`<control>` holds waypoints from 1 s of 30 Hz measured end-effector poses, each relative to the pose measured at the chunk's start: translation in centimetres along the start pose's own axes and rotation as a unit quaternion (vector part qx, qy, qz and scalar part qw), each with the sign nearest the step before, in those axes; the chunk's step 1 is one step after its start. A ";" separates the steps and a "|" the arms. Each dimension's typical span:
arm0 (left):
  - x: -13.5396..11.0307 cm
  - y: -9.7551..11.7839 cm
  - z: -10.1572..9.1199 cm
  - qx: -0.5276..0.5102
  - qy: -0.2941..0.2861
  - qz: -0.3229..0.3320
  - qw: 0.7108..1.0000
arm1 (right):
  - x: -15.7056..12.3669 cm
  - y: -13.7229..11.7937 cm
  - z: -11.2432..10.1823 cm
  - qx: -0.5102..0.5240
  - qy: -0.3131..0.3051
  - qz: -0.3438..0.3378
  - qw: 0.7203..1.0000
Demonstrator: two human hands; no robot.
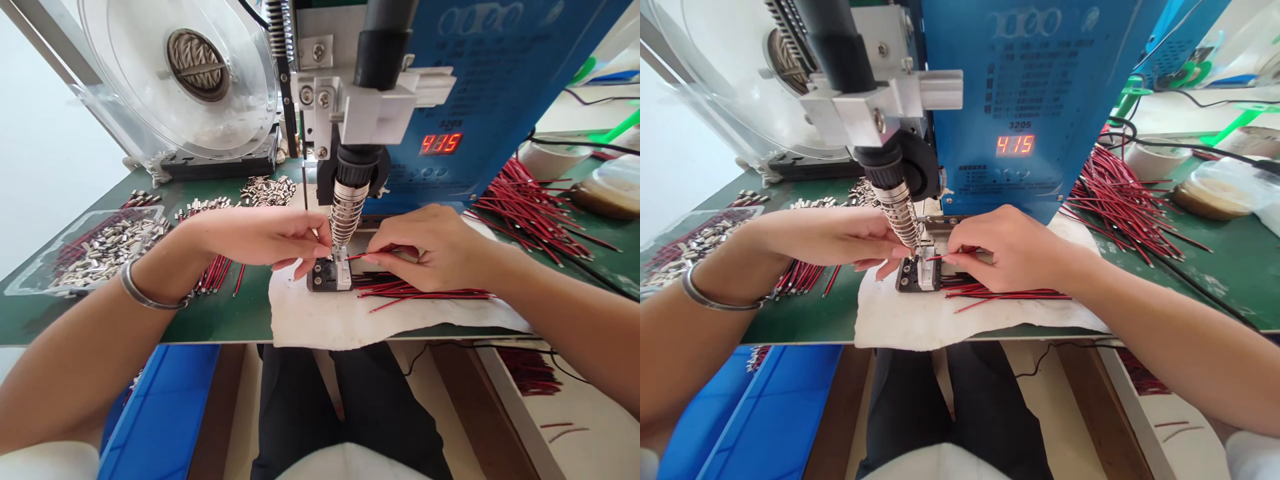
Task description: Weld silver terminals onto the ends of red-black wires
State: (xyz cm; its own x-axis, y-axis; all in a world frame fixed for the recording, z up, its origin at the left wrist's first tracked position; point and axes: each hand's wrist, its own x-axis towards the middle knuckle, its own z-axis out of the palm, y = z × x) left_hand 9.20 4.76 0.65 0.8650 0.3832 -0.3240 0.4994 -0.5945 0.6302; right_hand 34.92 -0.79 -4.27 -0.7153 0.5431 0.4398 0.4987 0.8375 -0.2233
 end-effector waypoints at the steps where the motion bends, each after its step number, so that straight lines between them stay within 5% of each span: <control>1: 0.0 0.1 0.1 -0.003 0.000 0.004 1.000 | 0.0 0.0 0.0 -0.001 0.000 0.002 1.000; 30: 0.2 0.1 0.4 -0.039 -0.013 0.007 0.999 | -0.1 -0.4 0.2 -0.026 0.013 0.018 0.999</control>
State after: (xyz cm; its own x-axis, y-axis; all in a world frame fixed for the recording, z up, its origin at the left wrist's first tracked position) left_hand 9.43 4.49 0.38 0.8730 0.3562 -0.3331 0.4835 -0.5428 0.6867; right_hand 34.68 -1.18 -4.36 -0.6841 0.5704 0.4546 0.5494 0.8129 -0.1933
